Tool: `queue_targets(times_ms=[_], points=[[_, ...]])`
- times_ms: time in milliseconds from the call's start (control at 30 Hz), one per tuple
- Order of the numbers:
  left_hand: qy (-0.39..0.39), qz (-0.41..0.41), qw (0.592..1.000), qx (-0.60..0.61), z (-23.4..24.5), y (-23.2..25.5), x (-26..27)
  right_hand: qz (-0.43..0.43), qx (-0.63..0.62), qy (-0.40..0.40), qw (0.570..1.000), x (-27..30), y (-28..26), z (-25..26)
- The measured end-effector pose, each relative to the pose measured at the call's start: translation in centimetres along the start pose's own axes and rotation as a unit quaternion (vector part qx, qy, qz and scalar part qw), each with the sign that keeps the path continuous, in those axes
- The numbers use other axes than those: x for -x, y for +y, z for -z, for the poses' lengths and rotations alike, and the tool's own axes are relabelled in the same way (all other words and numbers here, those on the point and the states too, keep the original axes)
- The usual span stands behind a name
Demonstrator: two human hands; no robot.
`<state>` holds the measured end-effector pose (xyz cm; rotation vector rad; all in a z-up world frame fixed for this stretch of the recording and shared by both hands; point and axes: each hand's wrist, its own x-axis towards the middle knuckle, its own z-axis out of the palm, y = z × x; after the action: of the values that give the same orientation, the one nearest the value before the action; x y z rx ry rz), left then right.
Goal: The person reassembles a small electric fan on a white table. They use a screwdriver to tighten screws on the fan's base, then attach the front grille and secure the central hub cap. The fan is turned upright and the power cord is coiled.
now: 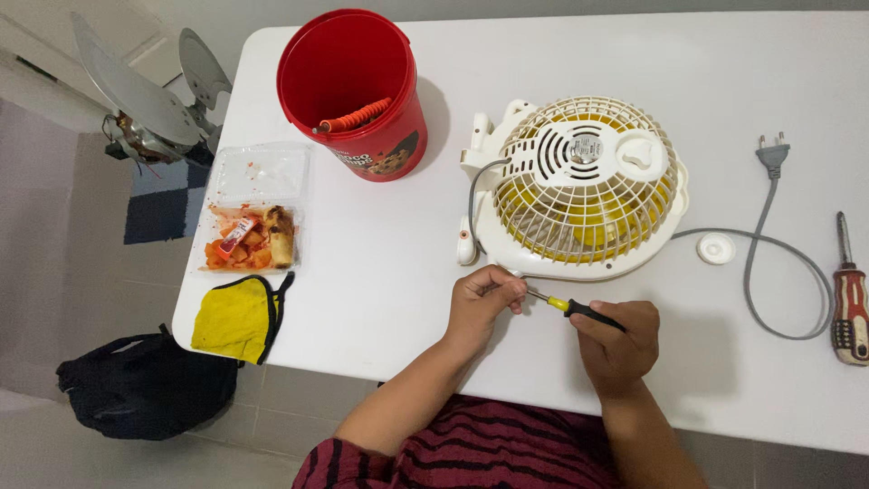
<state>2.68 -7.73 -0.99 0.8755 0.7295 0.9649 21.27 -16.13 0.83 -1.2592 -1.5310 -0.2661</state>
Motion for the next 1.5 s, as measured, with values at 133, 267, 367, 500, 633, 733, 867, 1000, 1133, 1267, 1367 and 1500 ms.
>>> queue_targets(times_ms=[133,267,367,500,633,733,867,1000,1133,1267,1367,1500], points=[[-0.020,-0.015,0.999,-0.023,0.2,0.3,0.0,0.007,0.001,-0.004,1.000,-0.1,0.0,0.1],[-0.044,-0.006,0.996,-0.076,0.8,1.7,-0.1,0.003,-0.008,0.000,1.000,-0.4,0.0,-0.3],[-0.060,-0.014,0.991,-0.118,1.1,3.2,0.1,-0.016,-0.040,-0.014,0.999,-0.7,-0.2,-0.3],[-0.062,-0.049,0.970,-0.230,1.7,4.8,0.8,-0.019,-0.028,-0.024,0.999,-0.7,-0.4,-0.6],[-0.065,-0.062,0.974,-0.207,1.9,4.8,0.8,-0.026,-0.045,-0.038,0.998,0.2,0.2,-0.7],[-0.029,-0.090,0.978,-0.185,2.4,4.9,0.2,-0.092,-0.078,0.017,0.993,1.4,1.4,-0.6],[0.045,-0.136,0.936,-0.321,3.7,7.2,0.3,-0.276,-0.318,0.178,0.889,2.4,3.8,-0.1],[0.050,-0.228,0.789,-0.569,1.6,8.5,1.2,-0.378,-0.453,0.205,0.781,2.8,5.1,0.4],[0.052,-0.075,0.777,-0.622,-1.2,8.4,0.1,-0.441,-0.489,0.252,0.709,2.1,5.5,0.8],[0.059,-0.061,0.750,-0.656,-1.2,7.4,-0.8,-0.451,-0.498,0.266,0.691,1.9,5.3,1.0],[0.076,-0.095,0.744,-0.656,0.1,6.7,-1.4,-0.467,-0.500,0.268,0.678,1.7,5.2,1.1],[0.130,-0.175,0.707,-0.673,2.3,6.7,-2.6,-0.463,-0.504,0.263,0.681,1.3,5.0,1.0]])
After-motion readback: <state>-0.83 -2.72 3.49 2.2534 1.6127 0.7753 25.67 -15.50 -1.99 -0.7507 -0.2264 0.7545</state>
